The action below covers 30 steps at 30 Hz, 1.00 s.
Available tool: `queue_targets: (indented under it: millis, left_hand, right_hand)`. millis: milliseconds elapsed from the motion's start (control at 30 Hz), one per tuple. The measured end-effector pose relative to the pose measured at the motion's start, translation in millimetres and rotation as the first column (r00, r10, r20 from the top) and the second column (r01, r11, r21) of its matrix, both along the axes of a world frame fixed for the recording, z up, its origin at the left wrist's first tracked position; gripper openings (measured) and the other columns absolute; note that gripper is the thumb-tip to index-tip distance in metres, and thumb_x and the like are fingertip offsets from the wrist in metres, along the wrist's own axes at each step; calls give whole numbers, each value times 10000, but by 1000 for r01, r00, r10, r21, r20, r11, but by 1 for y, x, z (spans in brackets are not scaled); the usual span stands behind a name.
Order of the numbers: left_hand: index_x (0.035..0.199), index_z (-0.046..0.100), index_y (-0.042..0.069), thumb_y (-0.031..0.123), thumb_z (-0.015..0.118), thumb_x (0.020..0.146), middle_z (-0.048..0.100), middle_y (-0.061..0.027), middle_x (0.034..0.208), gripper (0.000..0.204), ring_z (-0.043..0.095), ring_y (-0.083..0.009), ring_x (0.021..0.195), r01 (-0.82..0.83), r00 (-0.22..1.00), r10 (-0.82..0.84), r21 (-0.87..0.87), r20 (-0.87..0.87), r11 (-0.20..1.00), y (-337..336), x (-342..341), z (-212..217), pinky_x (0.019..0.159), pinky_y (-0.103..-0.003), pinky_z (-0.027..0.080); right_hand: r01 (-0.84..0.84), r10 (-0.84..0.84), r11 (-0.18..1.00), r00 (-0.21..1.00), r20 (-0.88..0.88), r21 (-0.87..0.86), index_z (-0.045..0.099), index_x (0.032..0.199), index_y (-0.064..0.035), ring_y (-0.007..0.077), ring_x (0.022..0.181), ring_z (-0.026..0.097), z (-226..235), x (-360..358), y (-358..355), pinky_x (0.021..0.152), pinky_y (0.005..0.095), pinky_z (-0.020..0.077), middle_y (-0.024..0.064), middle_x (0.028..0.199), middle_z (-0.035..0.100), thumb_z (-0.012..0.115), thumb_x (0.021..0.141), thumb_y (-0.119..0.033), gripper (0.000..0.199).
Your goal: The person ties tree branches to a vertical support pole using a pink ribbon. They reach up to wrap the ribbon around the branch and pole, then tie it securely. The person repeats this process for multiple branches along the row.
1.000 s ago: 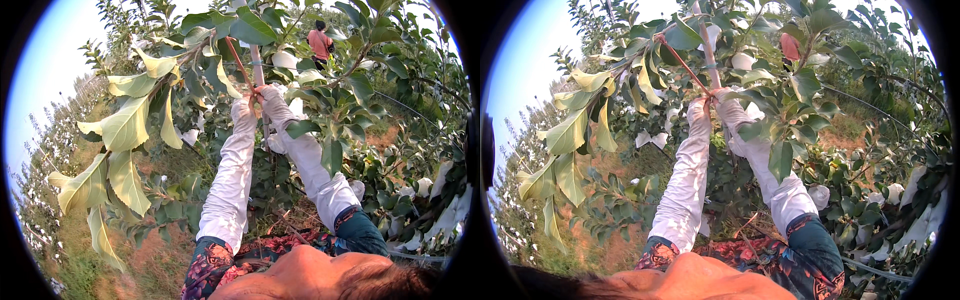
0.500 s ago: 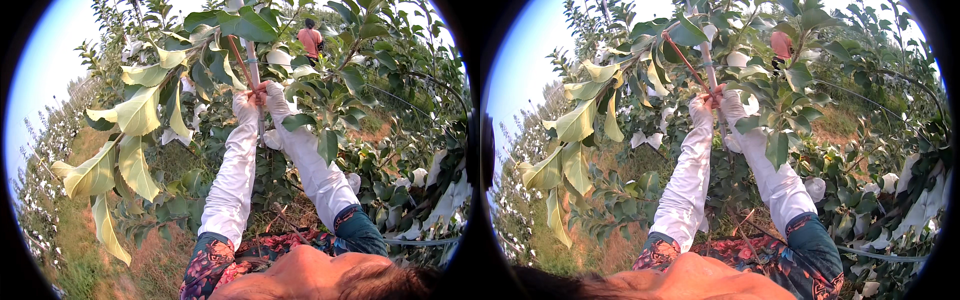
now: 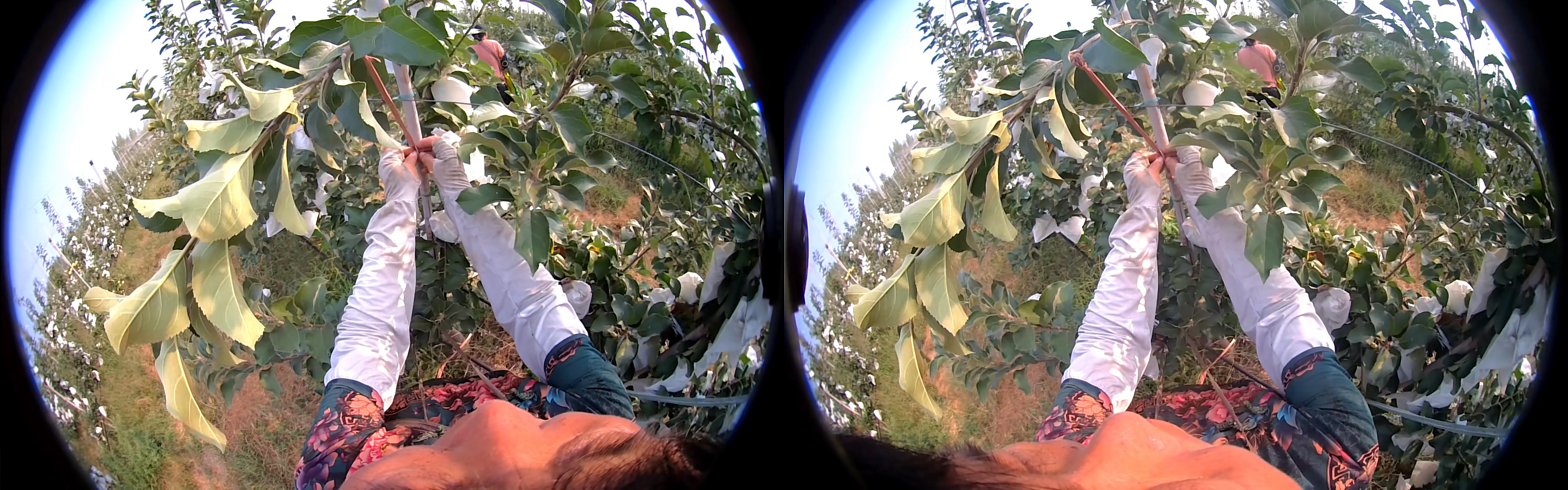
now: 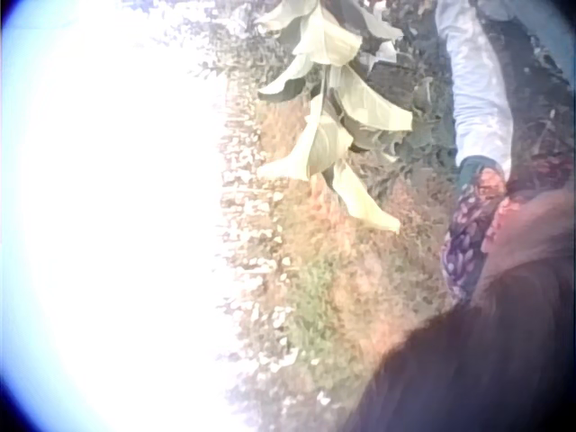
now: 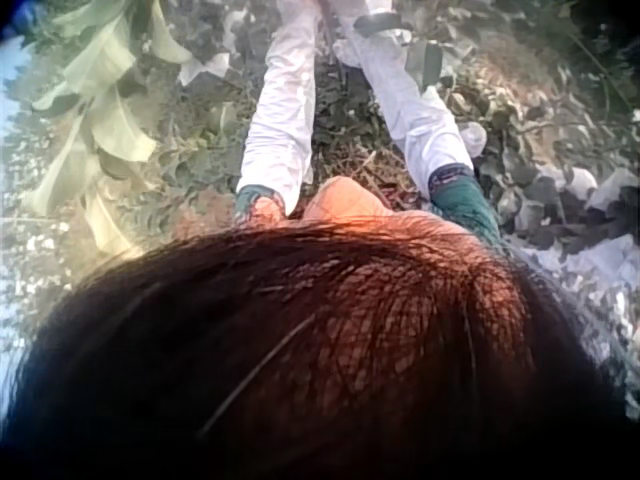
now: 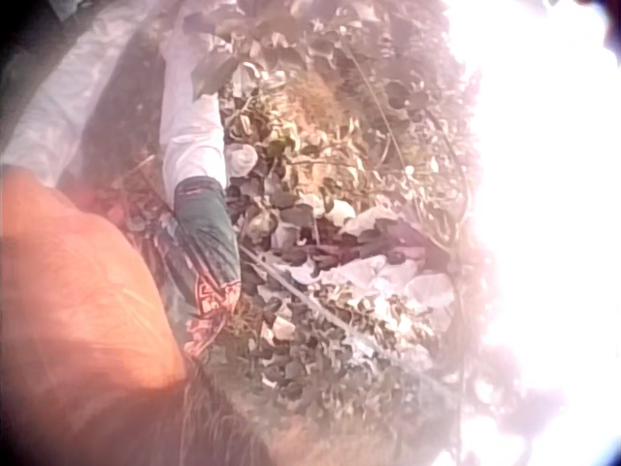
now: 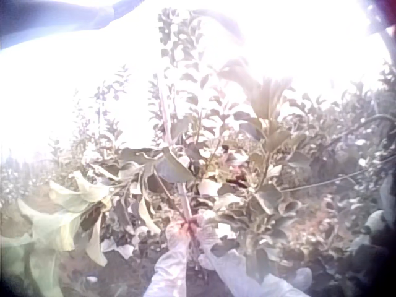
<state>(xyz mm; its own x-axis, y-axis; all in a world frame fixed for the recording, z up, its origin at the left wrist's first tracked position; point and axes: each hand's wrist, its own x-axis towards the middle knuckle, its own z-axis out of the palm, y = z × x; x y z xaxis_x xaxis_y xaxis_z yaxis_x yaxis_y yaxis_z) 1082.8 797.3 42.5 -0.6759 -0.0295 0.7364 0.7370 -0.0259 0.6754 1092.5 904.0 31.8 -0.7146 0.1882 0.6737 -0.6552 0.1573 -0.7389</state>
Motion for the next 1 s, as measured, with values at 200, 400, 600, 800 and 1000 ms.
queue_targets:
  millis: [200,400,600,800,1000]
  left_hand:
    - [858,570,-25,-48,528,812,608,-90,778,66,601,-136,663,192,981,-192,-109,9,975,-17,-9,1,623,-262,514]
    - [853,580,-20,-55,516,816,609,-79,758,82,608,-133,669,140,990,-132,-243,49,960,-19,-10,10,631,-259,526]
    - [867,599,-14,-35,535,814,616,-77,755,86,604,-137,665,-51,998,38,-253,-54,966,-23,-12,5,599,-260,511]
    - [859,598,-43,31,573,815,622,-72,766,90,580,-133,627,194,957,-203,61,208,979,0,18,12,560,-276,498]
    - [874,582,-45,42,587,808,612,-74,730,109,542,-112,573,-20,967,-10,112,254,993,14,23,16,478,-252,453]
  right_hand:
    - [-41,46,999,988,-148,32,582,930,-11,114,693,558,12,27,-13,628,246,475,50,830,572,553,780,52,166]
    - [402,-363,912,881,-304,76,593,885,-10,154,684,562,9,13,-20,615,262,463,67,792,558,584,751,52,148]
    - [389,-361,921,875,-324,24,596,866,-14,151,648,540,-3,0,-26,572,260,444,64,765,552,588,746,49,136]
    - [231,-240,971,950,-202,-70,560,962,-26,118,674,536,-27,-27,-6,582,243,451,63,814,579,522,816,36,164]
    - [176,-198,976,963,-181,-128,535,999,-20,108,687,549,-21,-7,-12,593,229,457,65,833,586,492,844,20,165]
